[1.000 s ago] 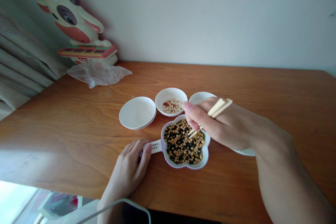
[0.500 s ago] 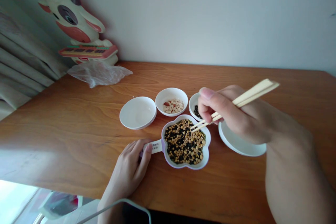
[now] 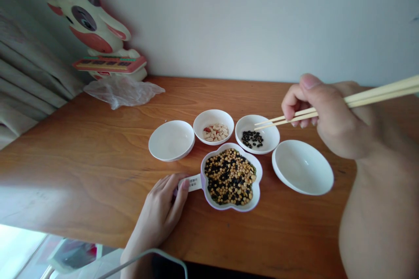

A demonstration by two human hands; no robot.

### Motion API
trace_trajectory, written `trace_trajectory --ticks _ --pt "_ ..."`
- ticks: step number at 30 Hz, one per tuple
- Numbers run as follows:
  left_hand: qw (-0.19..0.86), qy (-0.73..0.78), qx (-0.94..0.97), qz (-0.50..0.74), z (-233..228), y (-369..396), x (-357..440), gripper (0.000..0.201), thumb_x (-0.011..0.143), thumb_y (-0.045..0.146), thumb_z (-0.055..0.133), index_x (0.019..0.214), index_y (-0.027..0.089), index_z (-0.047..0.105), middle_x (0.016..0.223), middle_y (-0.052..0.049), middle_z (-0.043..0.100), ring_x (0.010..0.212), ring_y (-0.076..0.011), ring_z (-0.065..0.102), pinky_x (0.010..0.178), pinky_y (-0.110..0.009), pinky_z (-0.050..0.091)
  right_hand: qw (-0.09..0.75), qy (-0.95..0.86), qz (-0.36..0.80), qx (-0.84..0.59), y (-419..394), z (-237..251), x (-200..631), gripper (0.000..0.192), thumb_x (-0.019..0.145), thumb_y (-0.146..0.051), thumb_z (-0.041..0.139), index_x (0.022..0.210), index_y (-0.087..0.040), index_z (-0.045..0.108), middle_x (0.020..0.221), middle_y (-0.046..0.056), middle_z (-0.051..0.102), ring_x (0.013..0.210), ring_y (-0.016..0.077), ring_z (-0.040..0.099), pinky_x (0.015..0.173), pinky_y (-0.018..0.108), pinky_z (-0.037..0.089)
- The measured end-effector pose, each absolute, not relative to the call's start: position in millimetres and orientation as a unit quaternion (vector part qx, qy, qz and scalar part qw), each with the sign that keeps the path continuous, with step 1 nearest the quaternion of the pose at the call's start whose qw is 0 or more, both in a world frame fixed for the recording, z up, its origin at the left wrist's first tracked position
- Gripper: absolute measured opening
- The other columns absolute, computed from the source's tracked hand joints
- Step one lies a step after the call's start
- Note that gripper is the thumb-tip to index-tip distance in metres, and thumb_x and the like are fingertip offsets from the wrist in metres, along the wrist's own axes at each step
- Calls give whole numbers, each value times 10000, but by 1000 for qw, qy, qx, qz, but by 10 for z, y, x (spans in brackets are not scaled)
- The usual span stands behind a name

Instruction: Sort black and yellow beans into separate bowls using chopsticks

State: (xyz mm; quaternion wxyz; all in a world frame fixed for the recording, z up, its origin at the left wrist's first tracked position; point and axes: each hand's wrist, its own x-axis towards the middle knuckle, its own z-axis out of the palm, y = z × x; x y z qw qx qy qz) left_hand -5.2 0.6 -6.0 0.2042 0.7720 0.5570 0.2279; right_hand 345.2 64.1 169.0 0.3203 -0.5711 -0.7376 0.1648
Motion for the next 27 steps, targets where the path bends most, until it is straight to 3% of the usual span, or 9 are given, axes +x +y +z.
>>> trace_trajectory --ticks 8,16,19,27 --pt "212 560 768 228 -56 8 -58 226 1100 402 453 1128 266 632 1023 -33 755 936 -231 710 858 -323 523 315 -723 234 -568 613 1716 3427 624 1065 -656 312 712 -226 595 632 24 555 626 166 502 652 355 350" --pt "214 555 770 230 -51 5 -53 226 1098 381 454 1118 255 641 1012 -42 761 926 -238 711 839 -318 529 189 -751 416 -476 546 1632 3182 655 1057 -686 282 722 -212 584 688 5 596 679 156 540 720 329 408" --pt "209 555 771 232 -51 7 -48 232 1093 378 458 1121 248 648 1019 -50 766 930 -243 712 834 -316 532 147 -760 419 -476 535 1561 3075 625 1057 -677 306 781 -207 612 722 6 618 678 153 545 680 325 395" --pt "232 557 764 228 -61 11 -49 230 1104 396 445 1121 264 633 1030 -33 746 949 -234 690 862 -321 506 130 -771 396 -481 521 1532 3016 610 1061 -672 282 789 -211 577 719 -3 547 659 143 503 641 325 365"
